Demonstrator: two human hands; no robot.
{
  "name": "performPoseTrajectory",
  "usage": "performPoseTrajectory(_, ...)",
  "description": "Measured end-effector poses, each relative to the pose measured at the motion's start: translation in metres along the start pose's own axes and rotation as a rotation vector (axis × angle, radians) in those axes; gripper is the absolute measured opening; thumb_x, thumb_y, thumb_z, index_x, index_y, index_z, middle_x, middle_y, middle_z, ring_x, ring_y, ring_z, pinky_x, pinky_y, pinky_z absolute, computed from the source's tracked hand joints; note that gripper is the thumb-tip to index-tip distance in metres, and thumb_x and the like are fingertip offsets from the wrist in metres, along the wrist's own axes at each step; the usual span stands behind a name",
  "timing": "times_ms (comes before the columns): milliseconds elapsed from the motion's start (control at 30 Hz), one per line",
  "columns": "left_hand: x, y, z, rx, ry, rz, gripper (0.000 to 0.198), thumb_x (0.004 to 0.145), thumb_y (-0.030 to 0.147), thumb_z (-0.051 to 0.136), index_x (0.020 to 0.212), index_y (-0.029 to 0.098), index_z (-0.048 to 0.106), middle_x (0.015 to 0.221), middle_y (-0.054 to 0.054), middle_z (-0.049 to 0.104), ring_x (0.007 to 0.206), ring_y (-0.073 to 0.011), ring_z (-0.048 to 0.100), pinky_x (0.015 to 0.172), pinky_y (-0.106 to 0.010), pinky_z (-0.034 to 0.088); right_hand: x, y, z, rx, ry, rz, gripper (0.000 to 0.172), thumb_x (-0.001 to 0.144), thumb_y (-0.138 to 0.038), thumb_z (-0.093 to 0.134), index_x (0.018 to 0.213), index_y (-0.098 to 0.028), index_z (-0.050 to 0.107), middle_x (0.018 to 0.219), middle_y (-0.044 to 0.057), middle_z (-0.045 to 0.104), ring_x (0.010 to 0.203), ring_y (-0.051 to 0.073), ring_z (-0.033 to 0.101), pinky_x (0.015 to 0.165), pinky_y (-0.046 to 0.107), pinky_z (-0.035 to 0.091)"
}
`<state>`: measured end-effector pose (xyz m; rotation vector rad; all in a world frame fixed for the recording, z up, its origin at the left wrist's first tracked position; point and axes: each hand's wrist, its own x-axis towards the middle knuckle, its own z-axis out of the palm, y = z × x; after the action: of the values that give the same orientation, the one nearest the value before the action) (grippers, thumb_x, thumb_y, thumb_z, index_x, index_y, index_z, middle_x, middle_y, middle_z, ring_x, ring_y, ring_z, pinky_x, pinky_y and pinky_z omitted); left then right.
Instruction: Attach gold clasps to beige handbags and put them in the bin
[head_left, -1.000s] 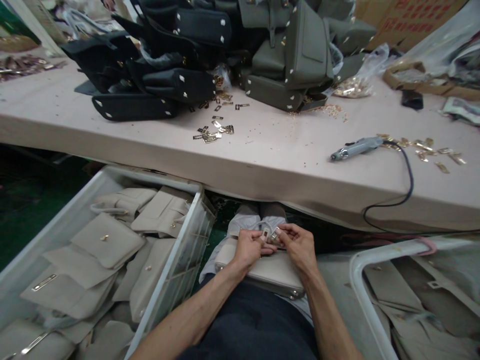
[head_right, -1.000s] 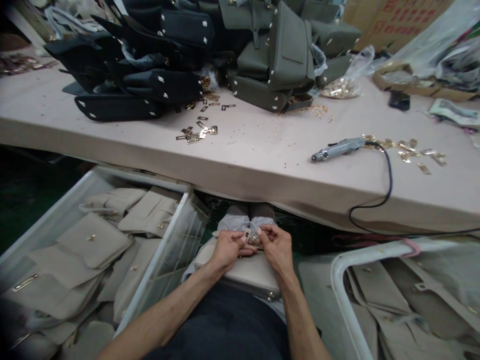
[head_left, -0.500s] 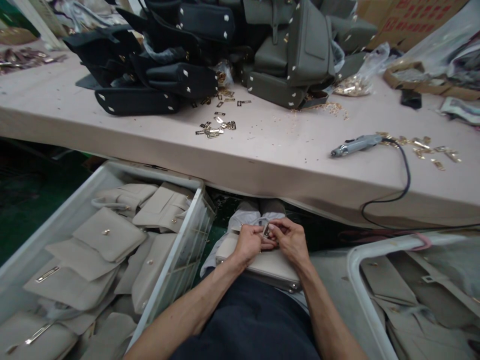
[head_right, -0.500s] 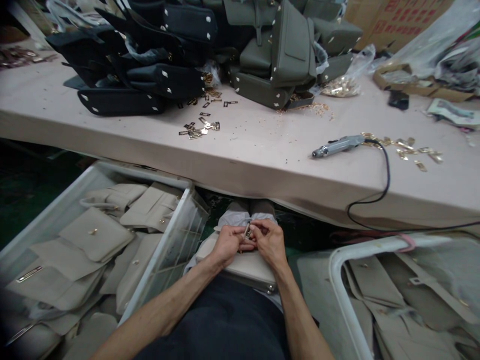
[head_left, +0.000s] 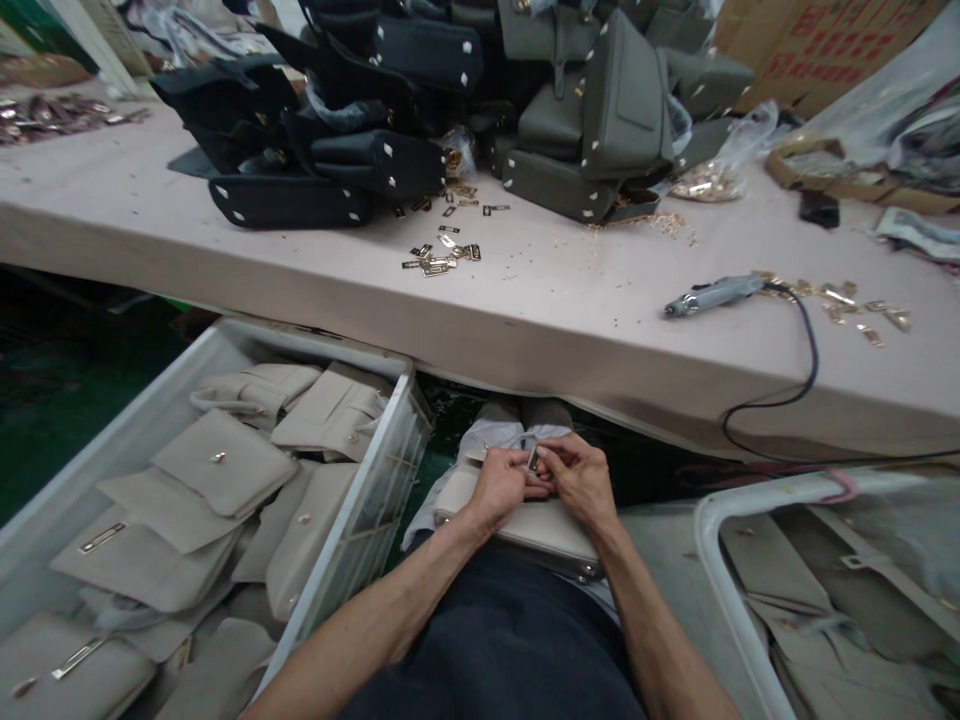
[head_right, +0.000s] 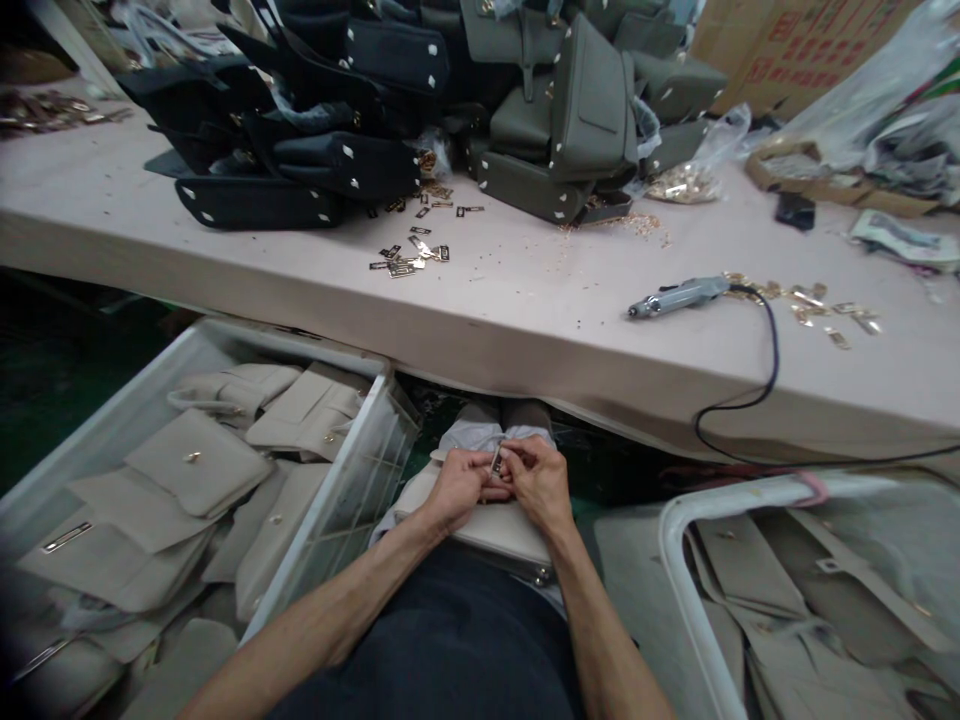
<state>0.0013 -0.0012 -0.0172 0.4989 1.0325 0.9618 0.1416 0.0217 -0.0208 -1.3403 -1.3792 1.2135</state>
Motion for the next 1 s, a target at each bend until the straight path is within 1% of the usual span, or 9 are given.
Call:
performPoseTrajectory(100,-0.0003,-0.0003,-0.0008,0.001,0.002,0.008,0.019,0.064,0.019,0.073,0.078,0.007,0.073,0.073,-0.011,0.072,0.065,-0.0227,0.074,0.066,-0.033,0.063,0.0,-0.0009,0.0011,-0.023,-0.004,0.011,0.028,0.084,-0.046,0.075,0.093,-0.02,0.077,0.083,0.007,0.069,0.062,0.019,0.066,0.056,0.031,0.059)
performPoseTrajectory(233,-0.0001,-0.0011,-0.0015,0.018,0.004,0.024,0.018,0.069,0.017,0.067,0.082,0.008,0.076,0.073,-0.011,0.073,0.065,-0.0226,0.074,0.064,-0.032,0.064,-0.0018,-0.0056,0.0019,-0.045,0.005,0.021,0.027,0.084,-0.045,0.074,0.094,-0.02,0.077,0.084,0.007,0.07,0.062,0.019,0.066,0.056,0.031,0.058)
performPoseTrajectory(333,0.0,-0.0001,0.0002,0.01,0.03,-0.002,0.018,0.071,0.015,0.066,0.082,0.008,0.077,0.07,-0.009,0.072,0.064,-0.0224,0.074,0.065,-0.033,0.065,-0.0039,-0.007,0.001,-0.091,0.021,-0.056,0.022,0.087,-0.04,0.072,0.095,-0.021,0.078,0.082,0.006,0.069,0.063,0.018,0.065,0.059,0.03,0.056)
performPoseTrajectory(433,0.0,0.0019,0.003,-0.009,0.063,-0.032,0.016,0.071,0.013,0.068,0.082,0.007,0.077,0.07,-0.01,0.072,0.062,-0.0227,0.073,0.068,-0.037,0.065,-0.0057,-0.0059,-0.0007,-0.162,0.045,-0.154,0.017,0.089,-0.035,0.068,0.094,-0.022,0.078,0.085,0.006,0.069,0.069,0.018,0.065,0.064,0.03,0.055)
performPoseTrajectory(533,0.0008,0.0025,0.0041,-0.019,0.063,-0.05,0.014,0.069,0.014,0.073,0.08,0.006,0.075,0.07,-0.011,0.072,0.062,-0.0233,0.073,0.071,-0.04,0.065,-0.0066,-0.005,-0.0013,-0.184,0.057,-0.184,0.015,0.09,-0.031,0.067,0.095,-0.022,0.078,0.088,0.006,0.069,0.073,0.018,0.066,0.066,0.03,0.054)
performPoseTrajectory(633,0.0022,0.0,0.002,-0.019,0.044,-0.038,0.016,0.068,0.019,0.077,0.079,0.007,0.074,0.07,-0.011,0.072,0.067,-0.0247,0.074,0.07,-0.039,0.065,-0.0065,-0.005,0.0002,-0.165,0.046,-0.171,0.014,0.089,-0.031,0.068,0.094,-0.022,0.078,0.087,0.006,0.068,0.071,0.018,0.065,0.065,0.03,0.054)
performPoseTrajectory(767,0.0024,-0.0046,-0.0024,0.013,-0.006,0.016,0.023,0.072,0.029,0.077,0.081,0.008,0.074,0.073,-0.011,0.073,0.072,-0.0265,0.075,0.069,-0.037,0.065,-0.0054,-0.0043,0.0031,-0.097,0.051,-0.087,0.018,0.087,-0.037,0.071,0.092,-0.021,0.077,0.083,0.006,0.068,0.064,0.017,0.065,0.059,0.03,0.056)
performPoseTrajectory(900,0.0008,-0.0056,-0.0043,0.059,-0.033,0.049,0.031,0.075,0.039,0.078,0.082,0.008,0.073,0.073,-0.012,0.073,0.072,-0.0274,0.076,0.07,-0.039,0.065,-0.0041,-0.0051,0.0043,-0.052,0.061,-0.034,0.023,0.085,-0.042,0.075,0.091,-0.02,0.078,0.083,0.007,0.069,0.062,0.019,0.067,0.056,0.031,0.057)
performPoseTrajectory(1000,0.001,-0.0063,-0.0045,0.082,-0.04,0.065,0.034,0.076,0.041,0.078,0.085,0.009,0.074,0.076,-0.012,0.073,0.069,-0.0266,0.075,0.068,-0.038,0.065,-0.0039,-0.0056,0.0037,-0.079,0.08,-0.025,0.025,0.084,-0.044,0.075,0.09,-0.019,0.078,0.084,0.008,0.07,0.063,0.02,0.068,0.058,0.031,0.057)
